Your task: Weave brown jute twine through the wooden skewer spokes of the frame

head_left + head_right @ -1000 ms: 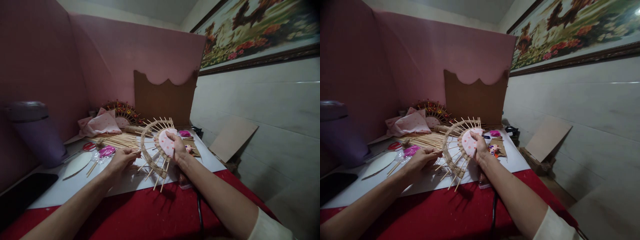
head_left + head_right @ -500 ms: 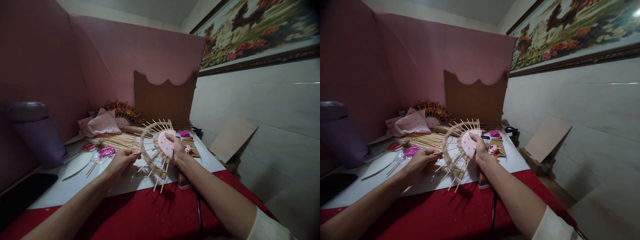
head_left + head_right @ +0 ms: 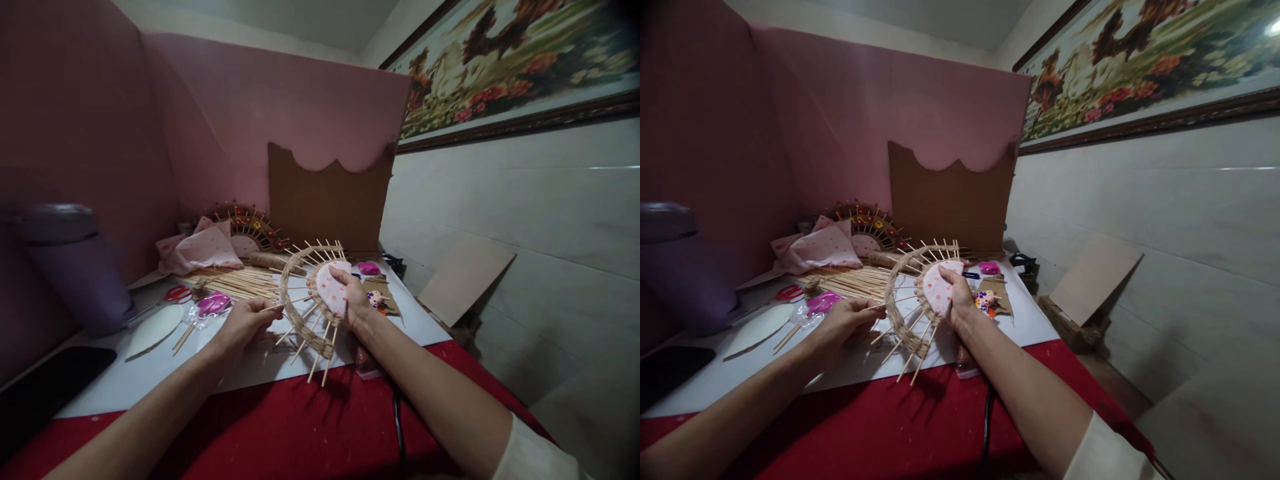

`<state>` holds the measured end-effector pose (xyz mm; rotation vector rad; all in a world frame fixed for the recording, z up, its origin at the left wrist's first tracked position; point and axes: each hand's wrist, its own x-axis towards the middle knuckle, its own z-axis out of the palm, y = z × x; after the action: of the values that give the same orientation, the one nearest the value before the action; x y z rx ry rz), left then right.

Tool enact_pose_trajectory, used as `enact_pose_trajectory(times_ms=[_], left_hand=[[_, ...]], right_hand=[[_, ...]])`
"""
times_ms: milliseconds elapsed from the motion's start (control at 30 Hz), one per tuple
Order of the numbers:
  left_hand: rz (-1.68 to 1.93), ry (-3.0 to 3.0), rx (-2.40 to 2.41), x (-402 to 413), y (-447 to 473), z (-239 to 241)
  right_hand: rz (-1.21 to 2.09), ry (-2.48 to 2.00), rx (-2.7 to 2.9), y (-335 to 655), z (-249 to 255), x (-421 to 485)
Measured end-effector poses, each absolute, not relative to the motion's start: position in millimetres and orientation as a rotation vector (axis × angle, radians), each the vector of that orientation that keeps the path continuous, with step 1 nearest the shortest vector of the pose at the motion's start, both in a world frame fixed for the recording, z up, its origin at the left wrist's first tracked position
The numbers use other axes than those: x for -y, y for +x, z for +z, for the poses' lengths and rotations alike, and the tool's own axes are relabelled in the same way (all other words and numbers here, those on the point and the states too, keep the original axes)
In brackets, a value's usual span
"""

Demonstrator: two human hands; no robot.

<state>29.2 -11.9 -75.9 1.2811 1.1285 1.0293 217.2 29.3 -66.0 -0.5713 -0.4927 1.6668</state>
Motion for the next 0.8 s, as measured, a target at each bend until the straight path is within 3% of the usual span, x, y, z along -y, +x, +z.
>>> enact_pose_trajectory(times_ms=[800], left_hand=[[1.035,1.251,-1.123,11.5,28.5,-78.2]], right_hand=[[1.64,-0.566,0.497,218.2,-64.1,-26.5]])
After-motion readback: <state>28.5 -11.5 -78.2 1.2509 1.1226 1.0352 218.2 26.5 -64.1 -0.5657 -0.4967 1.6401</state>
